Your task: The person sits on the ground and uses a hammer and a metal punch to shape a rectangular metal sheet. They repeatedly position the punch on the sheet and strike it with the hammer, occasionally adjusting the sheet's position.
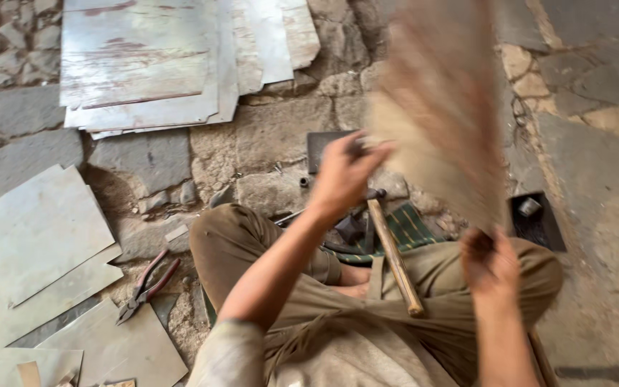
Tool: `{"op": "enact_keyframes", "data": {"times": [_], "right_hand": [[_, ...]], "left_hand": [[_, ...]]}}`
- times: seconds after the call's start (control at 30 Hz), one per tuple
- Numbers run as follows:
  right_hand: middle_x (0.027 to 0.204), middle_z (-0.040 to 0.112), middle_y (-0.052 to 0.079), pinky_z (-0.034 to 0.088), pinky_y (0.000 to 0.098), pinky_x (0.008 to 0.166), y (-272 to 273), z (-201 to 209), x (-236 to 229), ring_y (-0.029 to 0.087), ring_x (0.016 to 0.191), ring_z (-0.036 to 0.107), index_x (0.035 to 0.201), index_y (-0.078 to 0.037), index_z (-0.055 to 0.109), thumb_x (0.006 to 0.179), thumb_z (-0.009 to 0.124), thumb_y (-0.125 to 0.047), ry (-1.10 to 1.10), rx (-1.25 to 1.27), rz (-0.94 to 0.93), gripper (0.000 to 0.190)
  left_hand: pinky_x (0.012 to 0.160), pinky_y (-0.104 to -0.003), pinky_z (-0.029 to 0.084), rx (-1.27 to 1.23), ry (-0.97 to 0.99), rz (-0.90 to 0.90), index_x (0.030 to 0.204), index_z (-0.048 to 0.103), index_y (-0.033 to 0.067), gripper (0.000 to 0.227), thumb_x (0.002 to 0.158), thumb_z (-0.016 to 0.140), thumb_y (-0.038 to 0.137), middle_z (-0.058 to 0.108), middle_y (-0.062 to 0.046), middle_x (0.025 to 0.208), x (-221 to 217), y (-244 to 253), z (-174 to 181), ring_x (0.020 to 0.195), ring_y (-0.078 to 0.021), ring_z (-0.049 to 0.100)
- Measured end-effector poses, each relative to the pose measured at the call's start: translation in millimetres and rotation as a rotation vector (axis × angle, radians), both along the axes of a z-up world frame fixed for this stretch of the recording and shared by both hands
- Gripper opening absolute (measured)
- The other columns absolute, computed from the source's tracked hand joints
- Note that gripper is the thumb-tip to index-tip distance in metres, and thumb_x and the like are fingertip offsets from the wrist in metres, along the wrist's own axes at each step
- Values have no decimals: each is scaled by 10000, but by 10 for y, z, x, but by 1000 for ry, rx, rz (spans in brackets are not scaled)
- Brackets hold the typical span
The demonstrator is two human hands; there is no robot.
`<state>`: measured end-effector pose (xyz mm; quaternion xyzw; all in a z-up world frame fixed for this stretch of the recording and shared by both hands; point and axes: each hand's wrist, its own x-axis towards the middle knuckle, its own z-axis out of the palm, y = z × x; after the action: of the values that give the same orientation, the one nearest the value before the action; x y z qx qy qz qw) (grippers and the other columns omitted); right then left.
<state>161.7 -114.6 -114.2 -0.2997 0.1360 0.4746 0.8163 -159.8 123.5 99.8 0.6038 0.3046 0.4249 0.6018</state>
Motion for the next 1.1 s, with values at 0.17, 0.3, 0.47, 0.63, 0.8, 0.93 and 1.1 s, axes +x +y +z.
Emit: {"op": "enact_keyframes", "data": {"times": [0.17,0.3,0.47,0.63,0.8,0.93,1.1], "right_hand": [[988,700,108,598,392,866,1752,-304,-981,250,938,667,1045,-24,675,1003,696,-85,-75,43,306,77],[968,726,79,607,362,886,2611,143,-2119,213,935,714,999,-47,691,928,718,-65,-248,-135,487,78],[890,702,94,618,398,781,3120,790,-2570,236,800,707,916,-7,678,929,769,-32,-690,-87,442,95],[894,715,93,631,389,725,3334,481,-2507,229,767,722,931,-6,717,935,740,-60,-480,20,441,59],[972,744,163,634,376,762,2950,-292,-2069,253,832,745,1014,24,716,962,703,-122,-384,-195,748,155],[1076,759,189,614,366,783,2061,-421,-1291,263,898,749,1189,51,664,950,693,-213,-752,-421,1132,358],[1128,641,353,557,498,854,1109,-392,-902,422,1036,654,1373,190,432,870,940,-401,-2033,-622,1195,928]], "left_hand": [[357,-238,335,-370,209,437,820,607,100,326,915,760,372,507,51,612,-1391,203,-489,446,-64,428],[354,-263,295,-862,104,722,908,682,110,164,915,739,263,517,18,575,-2319,335,-1102,404,-86,400],[380,-275,315,-950,-117,712,847,638,48,226,943,775,200,549,-5,579,-2995,819,-1803,408,-103,401],[384,-313,302,-953,66,666,762,651,44,280,925,789,224,526,-15,553,-3016,1329,-2258,411,-135,415],[407,-351,344,-867,706,730,867,719,59,400,852,876,427,622,-38,615,-2768,1734,-2728,450,-155,481],[417,-389,333,-783,668,779,957,681,-12,435,859,913,342,635,-75,708,-2860,1661,-2886,468,-179,491],[460,-388,340,-784,669,789,988,694,-31,425,873,875,336,709,-127,804,-2743,1582,-2811,528,-184,473]]}}
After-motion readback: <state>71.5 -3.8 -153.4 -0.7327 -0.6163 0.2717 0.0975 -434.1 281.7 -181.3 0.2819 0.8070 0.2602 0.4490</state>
